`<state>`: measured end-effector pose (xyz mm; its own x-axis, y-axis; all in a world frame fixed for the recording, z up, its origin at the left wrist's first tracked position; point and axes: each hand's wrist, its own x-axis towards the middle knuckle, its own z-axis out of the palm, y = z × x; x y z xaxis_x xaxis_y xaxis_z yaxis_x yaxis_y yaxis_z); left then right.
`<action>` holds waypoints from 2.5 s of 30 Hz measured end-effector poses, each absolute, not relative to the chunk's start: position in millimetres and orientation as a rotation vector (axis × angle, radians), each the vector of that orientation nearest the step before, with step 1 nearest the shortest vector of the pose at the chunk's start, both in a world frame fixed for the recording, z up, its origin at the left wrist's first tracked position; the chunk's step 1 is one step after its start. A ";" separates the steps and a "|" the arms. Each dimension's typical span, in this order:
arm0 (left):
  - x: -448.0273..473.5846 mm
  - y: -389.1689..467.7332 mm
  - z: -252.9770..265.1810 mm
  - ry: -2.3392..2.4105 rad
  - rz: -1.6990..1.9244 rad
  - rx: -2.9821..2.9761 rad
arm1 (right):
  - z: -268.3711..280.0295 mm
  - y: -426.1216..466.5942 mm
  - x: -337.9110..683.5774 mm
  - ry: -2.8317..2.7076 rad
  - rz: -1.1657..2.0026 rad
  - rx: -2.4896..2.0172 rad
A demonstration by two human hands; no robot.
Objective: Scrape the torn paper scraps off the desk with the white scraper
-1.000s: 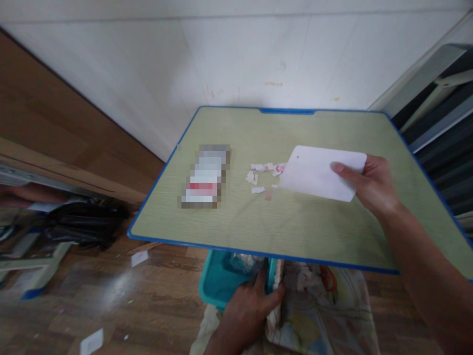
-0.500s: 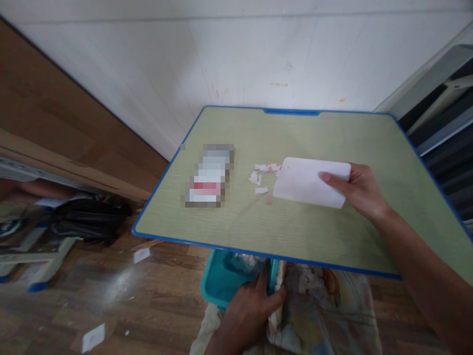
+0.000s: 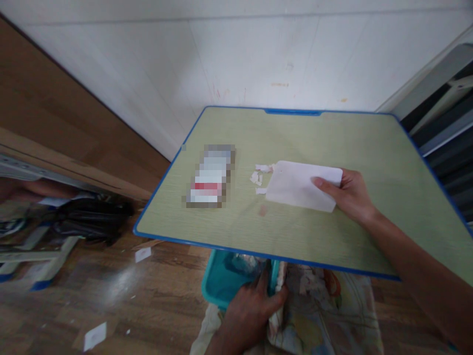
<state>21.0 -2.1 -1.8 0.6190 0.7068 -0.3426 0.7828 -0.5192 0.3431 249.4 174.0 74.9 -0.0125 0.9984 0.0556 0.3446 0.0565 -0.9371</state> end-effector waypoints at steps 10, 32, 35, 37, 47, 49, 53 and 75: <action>21.0 -2.7 -2.3 1.167 -0.196 2.386 | 71.0 163.7 229.7 -1.669 1.211 -1.417; 20.1 -3.5 -7.3 1.170 -0.206 2.403 | 79.4 138.9 208.2 -2.058 1.190 -1.351; 19.9 -4.0 -7.2 1.169 -0.192 2.403 | 78.8 138.3 208.2 -2.067 1.165 -1.329; 19.6 -4.2 -8.0 1.176 -0.194 2.404 | 78.2 138.0 208.6 -2.083 1.171 -1.305; 19.5 -3.5 -4.2 1.176 -0.189 2.425 | 75.9 160.8 237.5 -1.580 1.290 -1.337; 19.8 -3.2 -3.8 1.176 -0.197 2.423 | 76.2 171.5 250.0 -1.447 1.130 -1.346; 20.3 -2.9 -5.4 1.175 -0.214 2.409 | 76.0 187.1 273.3 -1.322 0.937 -1.348; 20.9 -2.7 -5.5 1.179 -0.227 2.406 | 87.1 185.5 253.8 -1.538 0.918 -1.404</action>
<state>20.9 -2.7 -5.5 0.6215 0.7080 -0.3353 0.7819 -0.5342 0.3213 253.8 185.5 87.1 -0.0209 0.9943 0.1046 0.3795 0.1047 -0.9192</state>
